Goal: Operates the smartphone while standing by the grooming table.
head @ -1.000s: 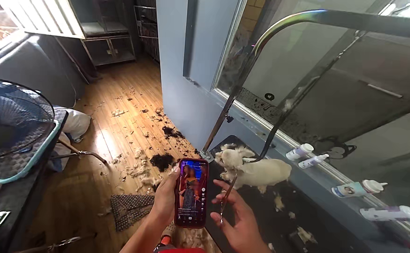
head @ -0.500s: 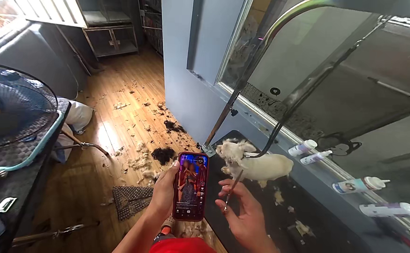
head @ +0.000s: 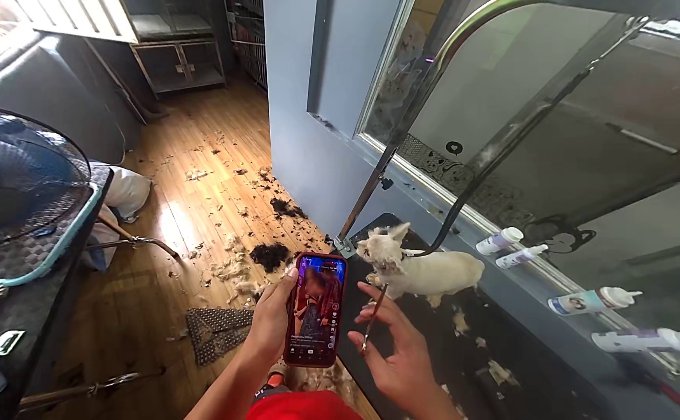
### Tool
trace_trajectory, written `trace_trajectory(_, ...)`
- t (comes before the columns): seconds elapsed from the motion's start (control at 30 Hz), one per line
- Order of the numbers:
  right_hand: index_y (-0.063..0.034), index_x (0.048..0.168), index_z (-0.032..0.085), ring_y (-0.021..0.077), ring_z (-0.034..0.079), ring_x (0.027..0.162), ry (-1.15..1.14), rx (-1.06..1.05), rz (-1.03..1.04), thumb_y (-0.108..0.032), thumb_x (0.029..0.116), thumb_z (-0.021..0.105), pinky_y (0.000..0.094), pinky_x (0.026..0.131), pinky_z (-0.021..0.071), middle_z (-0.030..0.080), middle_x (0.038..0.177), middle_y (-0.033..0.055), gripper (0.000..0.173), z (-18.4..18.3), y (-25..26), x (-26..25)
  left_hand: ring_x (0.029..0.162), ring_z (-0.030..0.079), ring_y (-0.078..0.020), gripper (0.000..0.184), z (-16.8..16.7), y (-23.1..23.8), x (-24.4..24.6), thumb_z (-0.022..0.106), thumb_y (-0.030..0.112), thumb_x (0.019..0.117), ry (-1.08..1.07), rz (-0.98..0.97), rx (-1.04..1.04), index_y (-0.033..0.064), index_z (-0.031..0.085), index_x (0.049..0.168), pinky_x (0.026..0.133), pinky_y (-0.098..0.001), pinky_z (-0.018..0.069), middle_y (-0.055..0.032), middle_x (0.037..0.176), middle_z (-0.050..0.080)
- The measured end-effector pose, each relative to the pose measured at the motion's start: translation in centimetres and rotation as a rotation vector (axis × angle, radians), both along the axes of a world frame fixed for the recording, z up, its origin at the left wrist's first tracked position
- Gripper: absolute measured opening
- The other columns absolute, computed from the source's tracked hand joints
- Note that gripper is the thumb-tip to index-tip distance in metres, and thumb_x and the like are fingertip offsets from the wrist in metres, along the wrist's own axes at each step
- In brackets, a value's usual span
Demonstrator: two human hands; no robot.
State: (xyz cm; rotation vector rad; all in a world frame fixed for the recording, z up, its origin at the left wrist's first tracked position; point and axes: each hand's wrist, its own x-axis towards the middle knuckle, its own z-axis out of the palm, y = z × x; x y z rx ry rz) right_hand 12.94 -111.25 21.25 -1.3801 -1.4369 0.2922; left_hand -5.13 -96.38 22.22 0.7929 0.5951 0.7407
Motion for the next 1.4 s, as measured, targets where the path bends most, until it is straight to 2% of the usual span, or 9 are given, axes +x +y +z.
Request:
trace_trajectory(0.2,-0.0128,0.121,0.065,0.0219,0.072,0.102,0.005,-0.005,0.005,-0.024,0.0948,0.075,0.0373,0.086,0.0649,0.058,0.145,0.013,0.03,0.2,0.2,0.3,0.097,0.072,-0.0283,0.052,0.0,0.2,0.3,0.034,0.039,0.111,-0.007,-0.011,0.0,0.0007,0.068,0.12,0.088,-0.0458,0.0611,-0.0227,0.106,0.071)
trace_trajectory(0.37,-0.0149,0.118,0.065,0.0206,0.072,0.104,-0.031,-0.011,0.009,-0.029,0.093,0.077,0.0377,0.089,0.0632,0.06,0.143,0.0117,0.03,0.3,0.1,0.5,0.097,0.073,-0.0282,0.052,-0.2,0.4,0.6,0.034,0.039,0.1108,0.01,-0.021,0.024,0.0013,0.068,0.121,0.088,-0.0455,0.0612,-0.0219,0.106,0.072)
trace_trajectory(0.5,-0.0153,0.115,0.066,0.0213,0.072,0.105,-0.058,-0.028,0.001,-0.032,0.093,0.076,0.0395,0.091,0.0626,0.061,0.143,0.0112,0.029,0.4,0.0,0.6,0.096,0.073,-0.0285,0.053,-0.3,0.4,0.8,0.034,0.04,0.1107,0.032,-0.029,0.04,0.0002,0.068,0.117,0.087,-0.0455,0.0615,-0.0224,0.104,0.072)
trace_trajectory(0.7,-0.015,0.112,0.065,0.0236,0.069,0.114,-0.208,-0.033,-0.032,-0.036,0.0932,0.074,0.0422,0.095,0.0605,0.061,0.144,0.0107,0.03,0.9,-0.1,0.7,0.093,0.073,-0.0269,0.052,-0.2,0.6,1.1,0.035,0.041,0.1103,0.048,-0.052,0.06,0.0016,0.07,0.116,0.086,-0.0441,0.0619,-0.0211,0.103,0.072)
trace_trajectory(0.83,-0.0141,0.112,0.065,0.0204,0.07,0.111,-0.236,-0.028,-0.053,-0.033,0.0965,0.071,0.0396,0.095,0.0601,0.062,0.143,0.0091,0.025,0.8,0.0,0.9,0.091,0.073,-0.0268,0.053,0.0,0.7,1.3,0.034,0.04,0.1108,0.065,-0.054,0.075,0.0016,0.071,0.113,0.084,-0.0436,0.0622,-0.021,0.1,0.073)
trace_trajectory(1.03,-0.0112,0.122,0.064,0.0222,0.072,0.112,-0.229,-0.012,-0.098,-0.03,0.102,0.064,0.0401,0.094,0.0631,0.063,0.141,0.0101,0.027,0.5,-0.2,1.3,0.091,0.073,-0.0271,0.054,0.1,0.7,1.6,0.035,0.043,0.1106,0.087,-0.062,0.076,0.0021,0.07,0.114,0.083,-0.0441,0.0622,-0.0206,0.1,0.072)
trace_trajectory(1.23,-0.0113,0.121,0.065,0.0202,0.071,0.112,-0.251,-0.006,-0.097,-0.021,0.1022,0.062,0.0375,0.094,0.0635,0.067,0.135,0.0084,0.022,1.1,0.1,1.1,0.09,0.073,-0.0266,0.053,-0.1,0.6,1.8,0.033,0.04,0.1112,0.084,-0.078,0.07,0.0015,0.07,0.113,0.083,-0.0434,0.0623,-0.0205,0.1,0.072)
trace_trajectory(1.4,-0.0148,0.118,0.065,0.0188,0.073,0.105,-0.095,0.011,-0.045,-0.025,0.1002,0.067,0.0387,0.089,0.0643,0.07,0.127,0.005,0.02,1.9,0.1,1.2,0.092,0.073,-0.0267,0.053,-0.1,0.4,1.7,0.033,0.039,0.111,0.101,-0.074,0.049,0.0011,0.069,0.113,0.085,-0.0435,0.0617,-0.0207,0.101,0.072)
